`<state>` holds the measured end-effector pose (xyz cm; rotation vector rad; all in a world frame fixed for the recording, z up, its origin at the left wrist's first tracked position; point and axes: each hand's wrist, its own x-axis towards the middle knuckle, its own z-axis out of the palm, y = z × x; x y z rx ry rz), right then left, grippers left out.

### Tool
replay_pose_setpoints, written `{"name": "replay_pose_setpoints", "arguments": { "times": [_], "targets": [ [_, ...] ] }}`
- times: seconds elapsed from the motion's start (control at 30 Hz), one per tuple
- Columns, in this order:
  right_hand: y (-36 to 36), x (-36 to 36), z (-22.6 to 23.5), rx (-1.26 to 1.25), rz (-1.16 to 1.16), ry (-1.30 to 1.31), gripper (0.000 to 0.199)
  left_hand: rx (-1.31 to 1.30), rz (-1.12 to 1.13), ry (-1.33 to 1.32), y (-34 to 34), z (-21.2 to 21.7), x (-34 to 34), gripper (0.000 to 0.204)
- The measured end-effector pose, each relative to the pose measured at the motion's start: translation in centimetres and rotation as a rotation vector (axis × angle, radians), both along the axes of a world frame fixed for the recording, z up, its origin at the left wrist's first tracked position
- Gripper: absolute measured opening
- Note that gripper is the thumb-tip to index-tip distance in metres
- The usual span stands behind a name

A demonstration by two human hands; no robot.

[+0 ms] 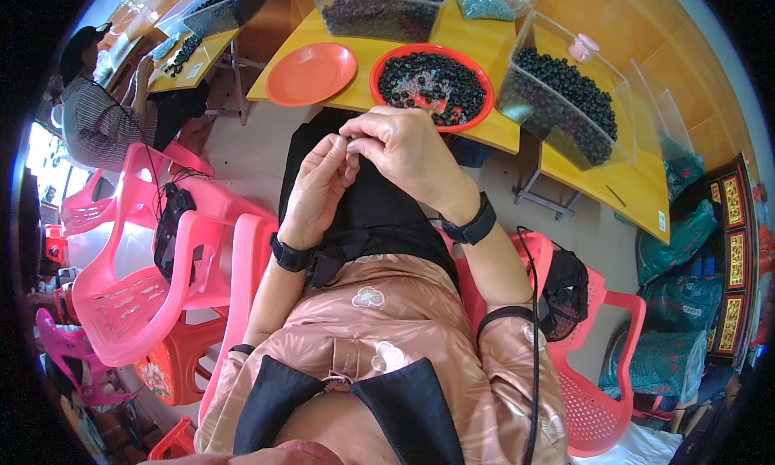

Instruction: The person is sorting small black components from a red bowl into multiple plastic storage trays.

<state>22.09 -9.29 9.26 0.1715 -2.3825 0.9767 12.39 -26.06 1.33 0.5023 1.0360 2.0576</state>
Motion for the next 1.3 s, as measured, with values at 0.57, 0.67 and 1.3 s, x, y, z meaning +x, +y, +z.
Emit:
{"name": "replay_pose_setpoints", "arguments": {
  "times": [0.57,0.67,1.3],
  "targets": [
    [0.1,0.0,-2.4,0.000,-0.023,0.071,0.021,0.127,-0.140,-0.219,0.3,-1.0,-0.2,0.022],
    [0.4,0.2,-2.6,-0.009,-0.018,0.066,0.020,0.097,-0.106,-0.231,0.6,-0.8,0.2,0.023],
    [21.9,-1.9,-10.1,0.294,-0.675,-0.449,0.016,0.132,-0.156,-0.240,0.9,-1.3,-0.5,0.034]
  ]
}}
